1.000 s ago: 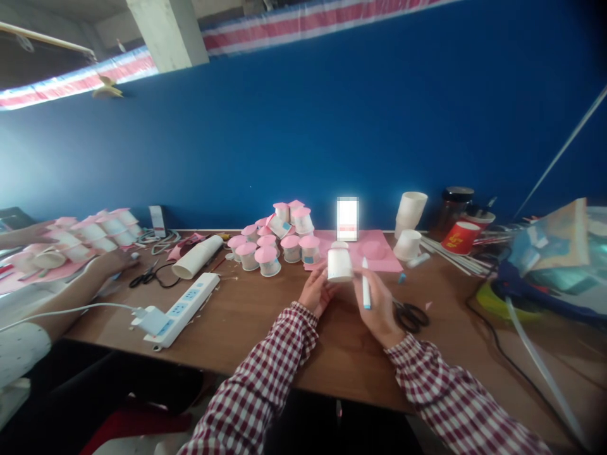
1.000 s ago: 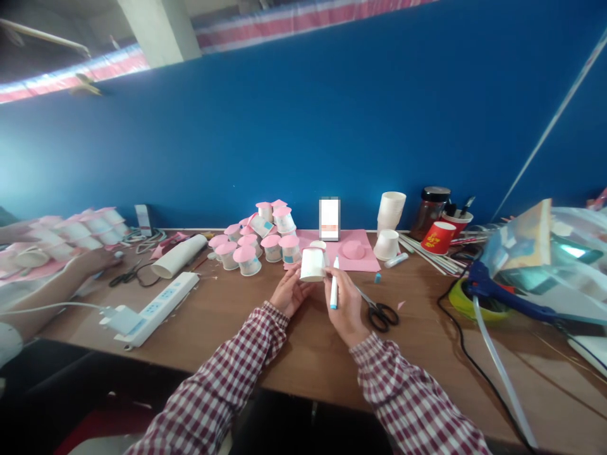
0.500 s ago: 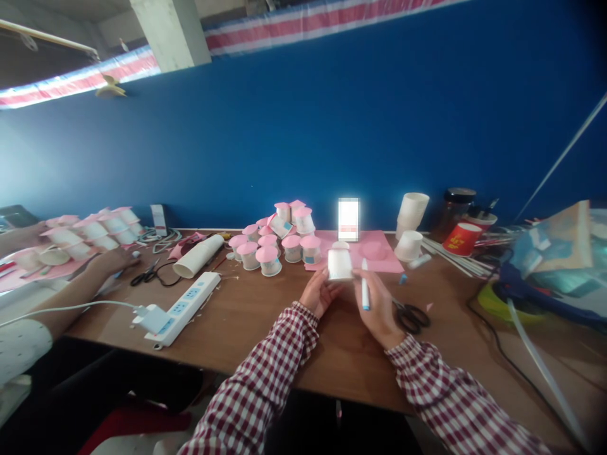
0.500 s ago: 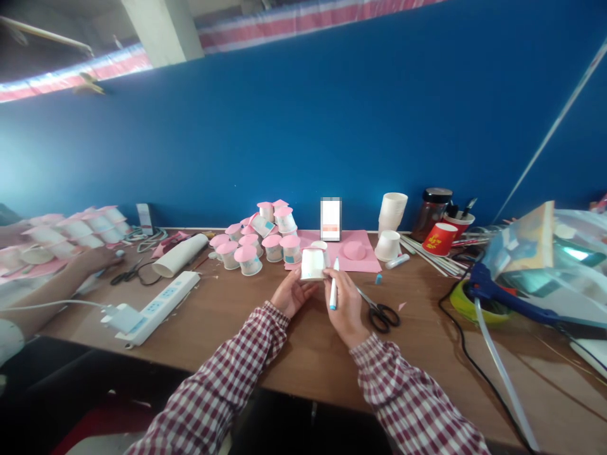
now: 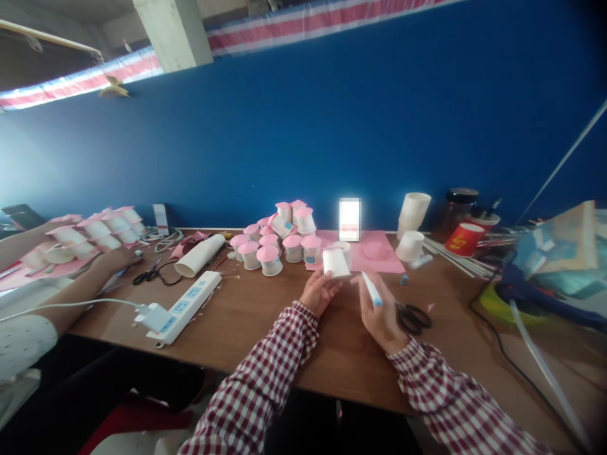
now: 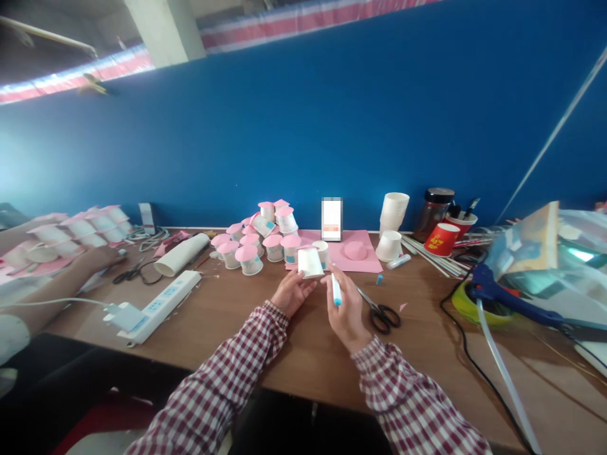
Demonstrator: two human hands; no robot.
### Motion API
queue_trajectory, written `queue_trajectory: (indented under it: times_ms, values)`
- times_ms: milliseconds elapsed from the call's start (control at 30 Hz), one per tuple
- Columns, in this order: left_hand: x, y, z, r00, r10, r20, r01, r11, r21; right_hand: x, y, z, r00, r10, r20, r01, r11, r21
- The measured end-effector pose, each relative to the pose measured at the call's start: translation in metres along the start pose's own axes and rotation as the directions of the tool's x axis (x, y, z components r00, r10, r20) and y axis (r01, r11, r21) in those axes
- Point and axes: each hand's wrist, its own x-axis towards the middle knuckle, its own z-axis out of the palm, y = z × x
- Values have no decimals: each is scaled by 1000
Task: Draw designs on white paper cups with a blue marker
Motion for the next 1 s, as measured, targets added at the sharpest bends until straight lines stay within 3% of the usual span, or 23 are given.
queue_trajectory:
  times_ms: [167, 367, 667, 1000]
  values:
    - [1, -2, -2, 1000, -14, -23, 15, 1000, 22, -2, -1, -3, 997, -33, -66, 35, 999, 28]
    - [-1, -2, 1, 999, -32, -3, 32, 996, 78, 1, 0, -4, 996, 85, -9, -85, 996, 20]
    - [-2, 1, 7, 999, -36, 9, 35, 995, 94, 2, -2, -4, 993, 89, 76, -90, 996, -1]
    - [-2, -1, 6, 999, -36, 11, 35, 995, 96, 3, -3, -5, 995, 72, 65, -72, 997, -9]
